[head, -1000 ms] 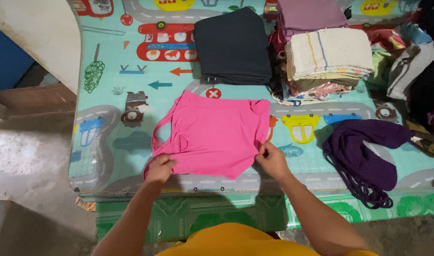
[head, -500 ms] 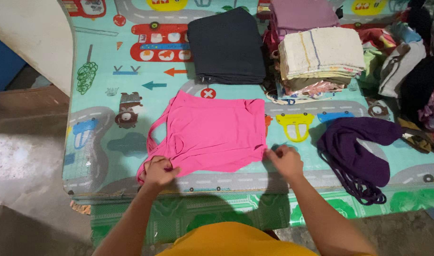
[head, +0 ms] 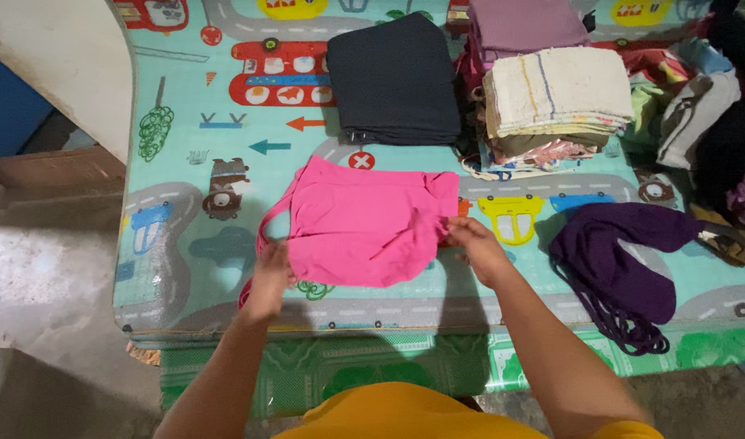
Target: The person folds a white cloth, a pair of purple shorts, a pink tank top, and a purple garment on a patterned mat.
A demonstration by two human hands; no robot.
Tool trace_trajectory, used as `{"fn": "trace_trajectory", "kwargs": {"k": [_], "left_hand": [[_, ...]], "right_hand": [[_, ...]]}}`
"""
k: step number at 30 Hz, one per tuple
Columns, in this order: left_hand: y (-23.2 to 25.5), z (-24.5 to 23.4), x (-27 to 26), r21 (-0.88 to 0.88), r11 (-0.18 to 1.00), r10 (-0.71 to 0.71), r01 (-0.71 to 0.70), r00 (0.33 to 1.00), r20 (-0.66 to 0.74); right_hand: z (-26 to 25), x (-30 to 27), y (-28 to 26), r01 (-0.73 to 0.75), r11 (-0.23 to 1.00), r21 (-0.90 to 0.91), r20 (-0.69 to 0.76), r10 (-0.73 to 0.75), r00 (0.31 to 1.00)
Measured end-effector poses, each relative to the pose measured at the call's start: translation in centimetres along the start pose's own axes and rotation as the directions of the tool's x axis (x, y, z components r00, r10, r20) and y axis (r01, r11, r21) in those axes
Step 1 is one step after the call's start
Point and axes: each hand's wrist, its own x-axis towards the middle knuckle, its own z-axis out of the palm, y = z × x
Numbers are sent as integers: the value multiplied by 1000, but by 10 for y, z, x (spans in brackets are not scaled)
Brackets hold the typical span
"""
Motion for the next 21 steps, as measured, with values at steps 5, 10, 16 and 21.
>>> {"fn": "trace_trajectory", "kwargs": {"k": [5, 10, 16, 21], "left_hand": [[-33, -9, 11, 40, 999, -6, 8, 999, -46], [-41, -11, 9, 183, 979, 80, -86, 996, 39], [-52, -13, 8, 93, 988, 123, -127, 992, 39], [-51, -14, 2, 80, 993, 98, -88, 986, -138]], "right_hand": [[12, 8, 39, 244, 922, -300, 47, -242, 969], [24, 12, 56, 285, 720, -633, 9, -361, 932], [39, 9, 53, 170, 669, -724, -61, -308, 949], [9, 33, 70, 323, 936, -142, -155, -343, 926]]}}
